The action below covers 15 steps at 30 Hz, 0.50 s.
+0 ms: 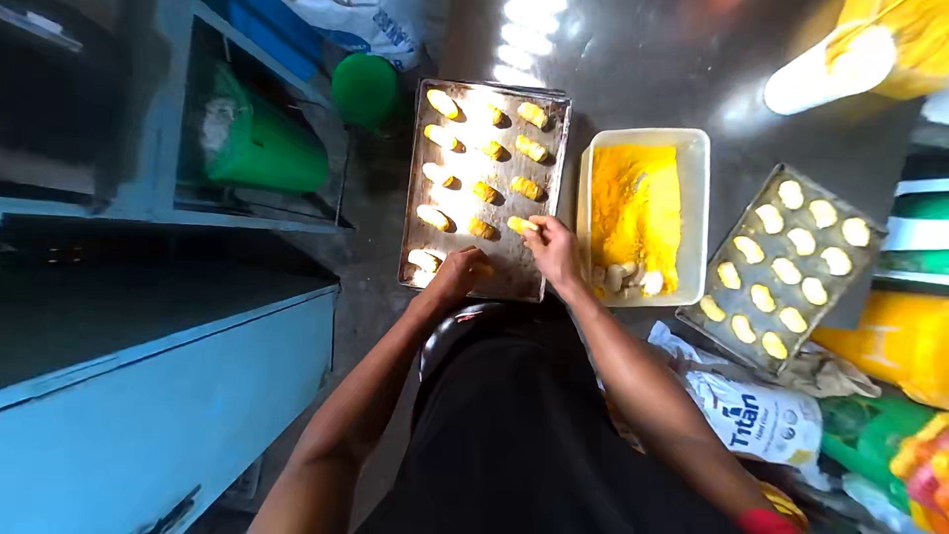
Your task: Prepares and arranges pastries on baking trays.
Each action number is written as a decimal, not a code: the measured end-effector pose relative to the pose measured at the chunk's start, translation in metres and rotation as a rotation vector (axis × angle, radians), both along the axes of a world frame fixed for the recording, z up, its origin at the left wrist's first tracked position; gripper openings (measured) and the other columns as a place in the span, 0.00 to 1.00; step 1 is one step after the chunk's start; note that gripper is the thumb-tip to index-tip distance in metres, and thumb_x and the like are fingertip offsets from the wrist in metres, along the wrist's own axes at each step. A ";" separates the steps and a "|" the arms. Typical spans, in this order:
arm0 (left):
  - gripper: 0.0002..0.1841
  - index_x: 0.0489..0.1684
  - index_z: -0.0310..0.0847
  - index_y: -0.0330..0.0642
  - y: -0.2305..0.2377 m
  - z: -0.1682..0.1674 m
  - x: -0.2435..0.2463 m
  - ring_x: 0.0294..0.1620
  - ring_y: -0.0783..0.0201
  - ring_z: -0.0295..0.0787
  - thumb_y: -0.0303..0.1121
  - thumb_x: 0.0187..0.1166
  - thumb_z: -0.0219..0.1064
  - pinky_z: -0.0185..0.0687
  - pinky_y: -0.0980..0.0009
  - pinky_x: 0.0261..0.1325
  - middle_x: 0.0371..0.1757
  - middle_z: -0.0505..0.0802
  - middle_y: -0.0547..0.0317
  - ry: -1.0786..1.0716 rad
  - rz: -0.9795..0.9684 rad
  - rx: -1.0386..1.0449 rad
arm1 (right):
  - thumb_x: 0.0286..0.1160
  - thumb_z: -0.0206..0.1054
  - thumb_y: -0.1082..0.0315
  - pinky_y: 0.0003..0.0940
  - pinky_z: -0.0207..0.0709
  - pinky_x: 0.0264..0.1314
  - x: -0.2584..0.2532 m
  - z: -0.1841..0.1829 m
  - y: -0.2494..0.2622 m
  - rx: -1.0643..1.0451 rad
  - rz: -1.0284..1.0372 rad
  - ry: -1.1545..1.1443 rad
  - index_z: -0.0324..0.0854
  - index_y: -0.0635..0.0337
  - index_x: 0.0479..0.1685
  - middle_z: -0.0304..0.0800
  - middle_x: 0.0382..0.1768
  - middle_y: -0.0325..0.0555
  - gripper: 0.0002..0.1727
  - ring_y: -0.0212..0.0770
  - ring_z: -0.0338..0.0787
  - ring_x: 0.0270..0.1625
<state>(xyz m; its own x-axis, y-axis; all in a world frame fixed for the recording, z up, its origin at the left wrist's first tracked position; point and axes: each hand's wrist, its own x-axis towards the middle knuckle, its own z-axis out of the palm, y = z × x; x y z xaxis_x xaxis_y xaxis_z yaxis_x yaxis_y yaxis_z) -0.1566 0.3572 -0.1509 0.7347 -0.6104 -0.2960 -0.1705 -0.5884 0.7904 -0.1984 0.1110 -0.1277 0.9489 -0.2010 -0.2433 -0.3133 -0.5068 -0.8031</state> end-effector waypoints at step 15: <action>0.06 0.48 0.92 0.47 0.016 -0.012 -0.011 0.68 0.51 0.80 0.30 0.78 0.72 0.80 0.55 0.71 0.59 0.87 0.55 -0.281 0.007 0.060 | 0.74 0.77 0.61 0.55 0.84 0.63 0.006 -0.015 0.020 -0.443 0.161 -0.111 0.83 0.54 0.66 0.83 0.66 0.53 0.22 0.56 0.85 0.67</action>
